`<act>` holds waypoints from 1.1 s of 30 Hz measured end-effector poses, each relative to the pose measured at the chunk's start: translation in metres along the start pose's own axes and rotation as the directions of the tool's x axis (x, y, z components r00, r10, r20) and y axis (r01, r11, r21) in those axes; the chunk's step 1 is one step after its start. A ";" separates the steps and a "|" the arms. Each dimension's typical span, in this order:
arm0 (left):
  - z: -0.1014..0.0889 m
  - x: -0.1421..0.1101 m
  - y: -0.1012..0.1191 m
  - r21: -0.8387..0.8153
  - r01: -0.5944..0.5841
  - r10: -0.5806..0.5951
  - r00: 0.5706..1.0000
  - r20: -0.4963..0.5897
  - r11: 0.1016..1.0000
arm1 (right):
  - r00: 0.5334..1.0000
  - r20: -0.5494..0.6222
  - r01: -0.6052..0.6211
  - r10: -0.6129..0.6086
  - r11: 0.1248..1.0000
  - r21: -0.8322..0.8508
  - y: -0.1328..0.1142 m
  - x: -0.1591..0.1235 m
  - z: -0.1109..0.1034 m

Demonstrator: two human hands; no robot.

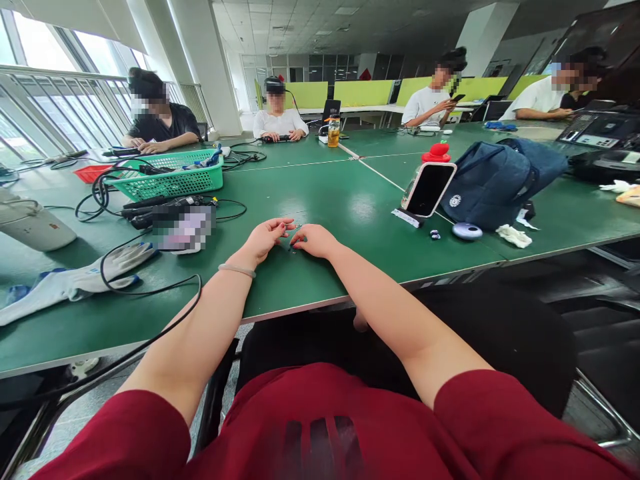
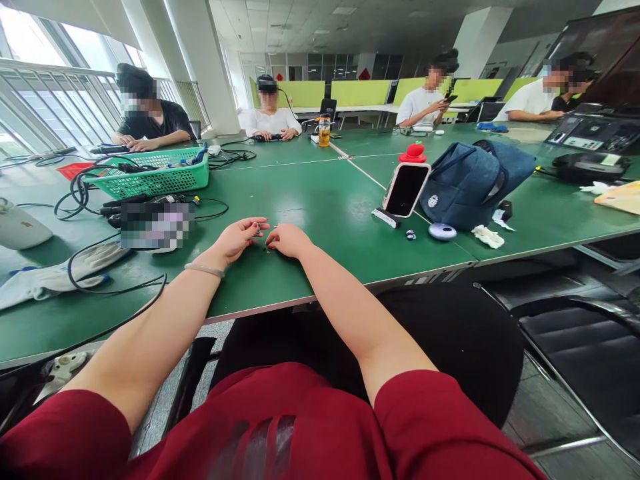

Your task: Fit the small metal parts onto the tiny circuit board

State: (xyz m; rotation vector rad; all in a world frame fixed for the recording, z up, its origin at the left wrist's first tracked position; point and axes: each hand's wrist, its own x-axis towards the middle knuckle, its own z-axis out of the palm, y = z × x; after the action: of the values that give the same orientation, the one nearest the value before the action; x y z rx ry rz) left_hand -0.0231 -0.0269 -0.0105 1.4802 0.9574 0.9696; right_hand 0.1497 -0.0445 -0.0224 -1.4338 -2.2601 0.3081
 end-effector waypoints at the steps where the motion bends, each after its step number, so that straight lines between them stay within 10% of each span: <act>1: 0.000 0.002 -0.001 0.077 -0.008 0.010 1.000 -0.026 0.997 | 1.000 -0.002 0.001 -0.001 1.000 -0.004 0.000 0.000 0.000; 7: -0.001 0.007 -0.005 0.341 -0.042 0.069 0.995 -0.069 0.939 | 0.988 -0.147 -0.039 0.045 0.998 0.040 0.000 -0.002 -0.003; 13: 0.003 0.005 -0.005 0.173 -0.073 0.080 0.996 -0.032 0.982 | 0.945 -0.311 -0.022 0.099 0.970 0.242 0.002 0.002 -0.002; 24: 0.008 0.004 -0.006 0.259 -0.134 0.141 0.990 -0.010 0.957 | 0.935 -0.150 -0.121 0.322 0.685 0.719 0.009 0.007 -0.001; 33: 0.014 -0.005 0.004 0.522 -0.217 0.266 0.964 -0.019 0.825 | 0.927 -0.227 -0.048 0.299 0.694 0.718 0.015 0.008 0.002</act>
State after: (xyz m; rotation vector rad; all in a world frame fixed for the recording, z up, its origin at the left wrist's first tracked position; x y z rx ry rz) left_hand -0.0117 -0.0367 -0.0078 2.0659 1.1772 1.0133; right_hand 0.1581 -0.0309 -0.0286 -1.1561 -1.4656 0.8299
